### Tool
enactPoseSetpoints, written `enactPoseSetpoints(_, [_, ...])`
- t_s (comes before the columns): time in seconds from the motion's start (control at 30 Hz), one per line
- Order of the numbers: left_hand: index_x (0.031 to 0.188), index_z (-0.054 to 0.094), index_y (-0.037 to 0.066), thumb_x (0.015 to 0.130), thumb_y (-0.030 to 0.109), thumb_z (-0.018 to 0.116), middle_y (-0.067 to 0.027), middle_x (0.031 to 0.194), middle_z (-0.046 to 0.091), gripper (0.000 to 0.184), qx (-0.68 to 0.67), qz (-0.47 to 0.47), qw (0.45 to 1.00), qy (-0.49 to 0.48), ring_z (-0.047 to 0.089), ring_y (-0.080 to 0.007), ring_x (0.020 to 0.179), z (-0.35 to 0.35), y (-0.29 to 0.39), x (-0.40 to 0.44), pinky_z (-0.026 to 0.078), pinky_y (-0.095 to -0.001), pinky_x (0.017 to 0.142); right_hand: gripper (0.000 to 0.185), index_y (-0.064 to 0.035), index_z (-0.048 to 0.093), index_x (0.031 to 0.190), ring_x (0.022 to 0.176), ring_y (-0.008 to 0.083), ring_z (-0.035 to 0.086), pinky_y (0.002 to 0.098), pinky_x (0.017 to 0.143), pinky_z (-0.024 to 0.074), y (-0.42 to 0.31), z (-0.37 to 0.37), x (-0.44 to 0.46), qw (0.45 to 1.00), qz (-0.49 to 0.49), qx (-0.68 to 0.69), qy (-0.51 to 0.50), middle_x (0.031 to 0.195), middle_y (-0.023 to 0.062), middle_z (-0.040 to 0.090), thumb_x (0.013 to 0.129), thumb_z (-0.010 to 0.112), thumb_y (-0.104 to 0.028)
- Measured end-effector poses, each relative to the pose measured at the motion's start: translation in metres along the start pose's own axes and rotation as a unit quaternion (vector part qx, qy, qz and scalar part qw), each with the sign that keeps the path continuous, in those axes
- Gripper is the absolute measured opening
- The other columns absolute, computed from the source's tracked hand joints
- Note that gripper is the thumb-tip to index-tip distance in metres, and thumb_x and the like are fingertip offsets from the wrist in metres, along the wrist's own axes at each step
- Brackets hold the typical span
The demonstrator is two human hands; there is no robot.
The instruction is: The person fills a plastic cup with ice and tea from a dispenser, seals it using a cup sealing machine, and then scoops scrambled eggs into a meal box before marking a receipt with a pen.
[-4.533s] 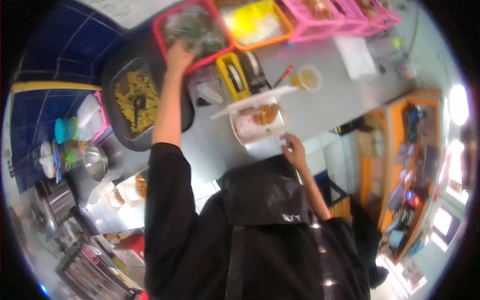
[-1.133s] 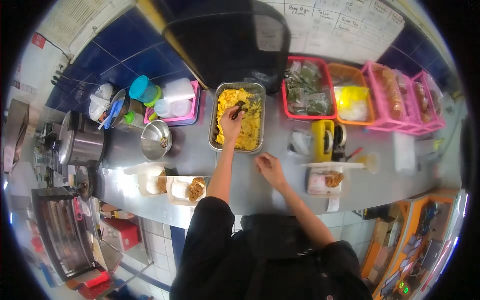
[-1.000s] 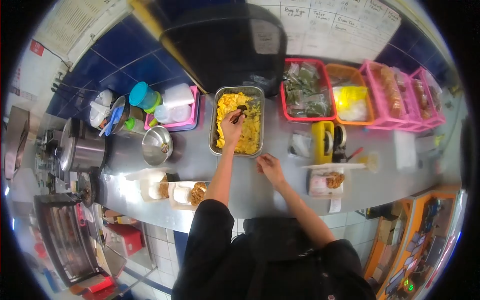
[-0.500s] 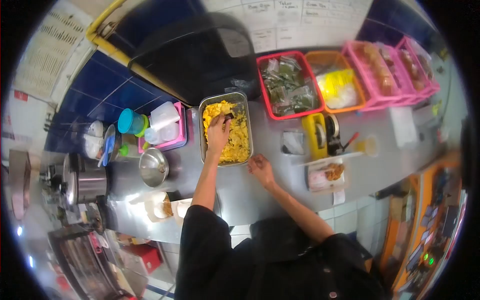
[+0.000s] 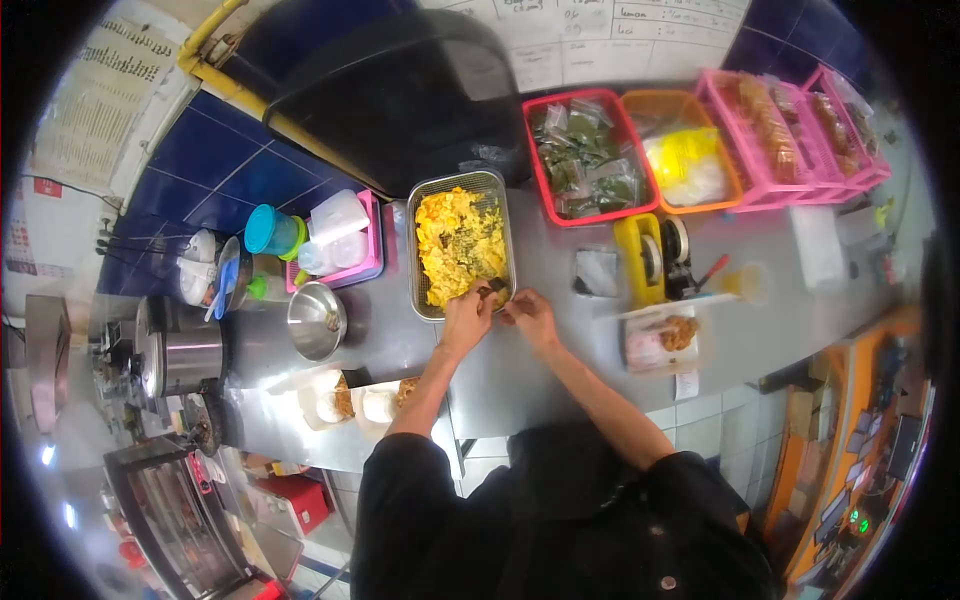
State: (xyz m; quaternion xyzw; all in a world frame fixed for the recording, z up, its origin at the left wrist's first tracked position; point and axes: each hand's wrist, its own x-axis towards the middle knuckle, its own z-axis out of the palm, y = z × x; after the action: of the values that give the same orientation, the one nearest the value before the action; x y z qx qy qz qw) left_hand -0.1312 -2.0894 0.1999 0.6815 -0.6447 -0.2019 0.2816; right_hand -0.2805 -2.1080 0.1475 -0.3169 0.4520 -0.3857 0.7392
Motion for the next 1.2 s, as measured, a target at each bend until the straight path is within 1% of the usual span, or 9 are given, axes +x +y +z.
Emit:
enactPoseSetpoints(0.1, [0.100, 0.062, 0.001, 0.093, 0.013, 0.065, -0.0124, 0.071, 0.069, 0.015, -0.112, -0.048, 0.992, 0.043, 0.068, -0.0227, 0.060, -0.004, -0.005, 0.006, 0.051, -0.0356, 0.055, 0.009, 0.0006, 0.053, 0.093, 0.073, 0.0217, 0.069, 0.0322, 0.066, 0.0598, -0.004, -0.001, -0.002, 1.000, -0.015, 0.011, 0.003, 0.081, 0.0146, 0.067, 0.092, 0.061, 0.000])
enactPoseSetpoints(0.2, [0.098, 0.062, -0.001, 0.094, 0.014, 0.066, -0.0091, 0.073, 0.069, 0.016, -0.067, -0.139, 0.988, 0.027, 0.067, -0.0137, 0.067, -0.014, -0.010, 0.014, 0.051, -0.0314, 0.059, 0.010, 0.0004, 0.052, 0.094, 0.072, 0.0215, 0.069, 0.0324, 0.066, 0.0593, 0.001, -0.007, -0.002, 1.000, 0.001, -0.023, -0.011, 0.082, 0.0144, 0.067, 0.093, 0.062, -0.002])
enactPoseSetpoints(0.3, [0.102, 0.061, -0.002, 0.095, 0.015, 0.065, -0.0118, 0.078, 0.070, 0.019, -0.118, -0.139, 0.979, 0.094, 0.068, -0.0146, 0.074, -0.020, -0.015, 0.028, 0.051, -0.0301, 0.067, 0.009, -0.0012, 0.055, 0.095, 0.076, 0.0216, 0.070, 0.0331, 0.069, 0.0586, 0.006, -0.009, -0.001, 0.999, 0.008, -0.015, -0.028, 0.087, 0.0138, 0.070, 0.094, 0.063, -0.007])
enactPoseSetpoints(0.53, [0.108, 0.061, 0.002, 0.090, 0.008, 0.062, -0.0184, 0.114, 0.066, 0.019, 0.031, 0.182, 0.983, 0.011, 0.067, -0.0375, 0.091, -0.003, -0.016, 0.004, 0.055, -0.0444, 0.077, 0.008, -0.0008, 0.054, 0.094, 0.074, 0.0221, 0.070, 0.0338, 0.068, 0.0599, 0.005, -0.009, 0.006, 0.999, 0.015, 0.018, -0.029, 0.086, 0.0134, 0.068, 0.093, 0.062, -0.003])
enactPoseSetpoints(0.73, [0.099, 0.060, 0.001, 0.091, 0.012, 0.063, -0.0200, 0.094, 0.069, 0.014, -0.043, 0.012, 0.999, -0.001, 0.069, -0.0353, 0.079, -0.003, 0.007, -0.012, 0.057, -0.0406, 0.071, 0.007, 0.0002, 0.054, 0.093, 0.074, 0.0224, 0.069, 0.0336, 0.067, 0.0606, 0.004, -0.009, 0.003, 0.999, 0.029, 0.031, -0.027, 0.085, 0.0125, 0.065, 0.092, 0.061, 0.000])
enactPoseSetpoints(0.93, [0.102, 0.061, -0.001, 0.095, 0.015, 0.064, -0.0122, 0.083, 0.071, 0.018, -0.186, -0.097, 0.975, 0.071, 0.070, -0.0179, 0.071, 0.009, -0.015, 0.001, 0.055, -0.0317, 0.064, 0.008, -0.0018, 0.056, 0.096, 0.077, 0.0241, 0.070, 0.0353, 0.072, 0.0599, 0.010, -0.011, 0.002, 0.999, 0.009, 0.024, -0.036, 0.088, 0.0134, 0.068, 0.094, 0.063, -0.005])
enactPoseSetpoints(1.0, [0.103, 0.064, -0.001, 0.094, 0.022, 0.068, -0.0004, 0.079, 0.066, 0.025, -0.264, -0.128, 0.948, 0.127, 0.059, -0.0053, 0.071, 0.008, -0.011, 0.011, 0.053, -0.0256, 0.066, 0.008, -0.0020, 0.057, 0.098, 0.078, 0.0237, 0.070, 0.0354, 0.073, 0.0595, 0.006, -0.013, 0.002, 0.999, 0.022, 0.024, -0.032, 0.089, 0.0137, 0.068, 0.095, 0.063, -0.006])
enactPoseSetpoints(1.07, [0.111, 0.061, 0.003, 0.093, 0.025, 0.070, -0.0037, 0.098, 0.065, 0.029, -0.426, -0.231, 0.866, 0.126, 0.065, -0.0146, 0.080, 0.014, -0.026, 0.012, 0.058, -0.0320, 0.074, 0.010, -0.0019, 0.057, 0.101, 0.079, 0.0234, 0.070, 0.0350, 0.074, 0.0588, 0.006, -0.013, 0.002, 0.998, 0.040, 0.011, -0.051, 0.090, 0.0134, 0.069, 0.096, 0.062, -0.009])
enactPoseSetpoints(1.2, [0.112, 0.058, 0.003, 0.094, 0.019, 0.068, -0.0066, 0.098, 0.063, 0.025, -0.567, -0.185, 0.766, 0.239, 0.066, -0.0185, 0.087, 0.010, -0.037, 0.020, 0.058, -0.0395, 0.080, 0.014, -0.0012, 0.059, 0.105, 0.079, 0.0216, 0.070, 0.0339, 0.074, 0.0585, -0.007, -0.020, -0.008, 0.994, 0.072, -0.020, -0.079, 0.092, 0.0128, 0.070, 0.098, 0.059, -0.013])
